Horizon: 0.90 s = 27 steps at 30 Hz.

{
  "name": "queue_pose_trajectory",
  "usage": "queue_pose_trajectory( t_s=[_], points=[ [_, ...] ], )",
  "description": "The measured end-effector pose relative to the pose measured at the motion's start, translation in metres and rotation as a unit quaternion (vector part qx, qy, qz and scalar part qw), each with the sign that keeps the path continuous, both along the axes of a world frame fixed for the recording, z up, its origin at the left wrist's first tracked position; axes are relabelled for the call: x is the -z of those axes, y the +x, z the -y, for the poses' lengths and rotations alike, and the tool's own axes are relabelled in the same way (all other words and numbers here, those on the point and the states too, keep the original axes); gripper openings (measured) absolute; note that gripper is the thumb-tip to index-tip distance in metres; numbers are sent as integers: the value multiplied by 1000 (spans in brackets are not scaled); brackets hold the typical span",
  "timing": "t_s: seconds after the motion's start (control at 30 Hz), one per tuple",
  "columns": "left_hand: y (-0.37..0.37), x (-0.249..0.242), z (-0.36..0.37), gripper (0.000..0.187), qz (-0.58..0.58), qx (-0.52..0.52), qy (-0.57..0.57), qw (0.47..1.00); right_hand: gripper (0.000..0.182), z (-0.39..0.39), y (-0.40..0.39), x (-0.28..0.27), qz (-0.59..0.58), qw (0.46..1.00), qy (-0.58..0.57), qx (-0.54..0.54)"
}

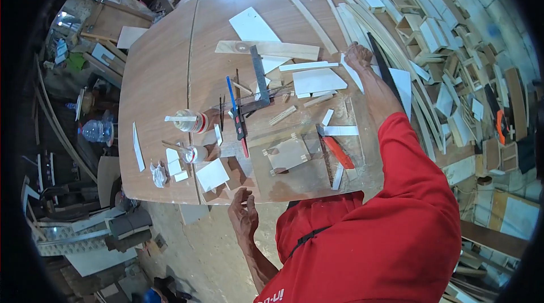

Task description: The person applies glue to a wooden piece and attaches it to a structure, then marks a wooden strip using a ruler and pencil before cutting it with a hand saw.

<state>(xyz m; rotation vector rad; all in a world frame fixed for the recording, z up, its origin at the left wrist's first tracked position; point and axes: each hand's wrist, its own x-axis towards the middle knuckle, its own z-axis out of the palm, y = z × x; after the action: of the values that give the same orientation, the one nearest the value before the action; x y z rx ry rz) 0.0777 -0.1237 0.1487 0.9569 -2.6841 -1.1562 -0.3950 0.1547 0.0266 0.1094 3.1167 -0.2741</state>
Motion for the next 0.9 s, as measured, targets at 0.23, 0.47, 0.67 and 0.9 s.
queue_pose_trajectory(
  t_s=[0.23, 0.47, 0.67, 0.9],
  points=[
    [-18, -32, -7, 19, -25, -12, -47, 998, 45, 2, -4, 17, -3, 983, -180, -43],
    [-78, -75, -18, 25, -130, 89, -33, 987, 36, 21, 81, -40, -26, 943, -323, -69],
    [-176, -79, -35, 31, -214, 236, 106, 942, 27, 68, 190, -104, -75, 819, -537, -188],
    [-204, -89, -35, 20, -191, 312, 57, 929, 21, 100, 255, -150, -102, 846, -465, -241]
  ],
)
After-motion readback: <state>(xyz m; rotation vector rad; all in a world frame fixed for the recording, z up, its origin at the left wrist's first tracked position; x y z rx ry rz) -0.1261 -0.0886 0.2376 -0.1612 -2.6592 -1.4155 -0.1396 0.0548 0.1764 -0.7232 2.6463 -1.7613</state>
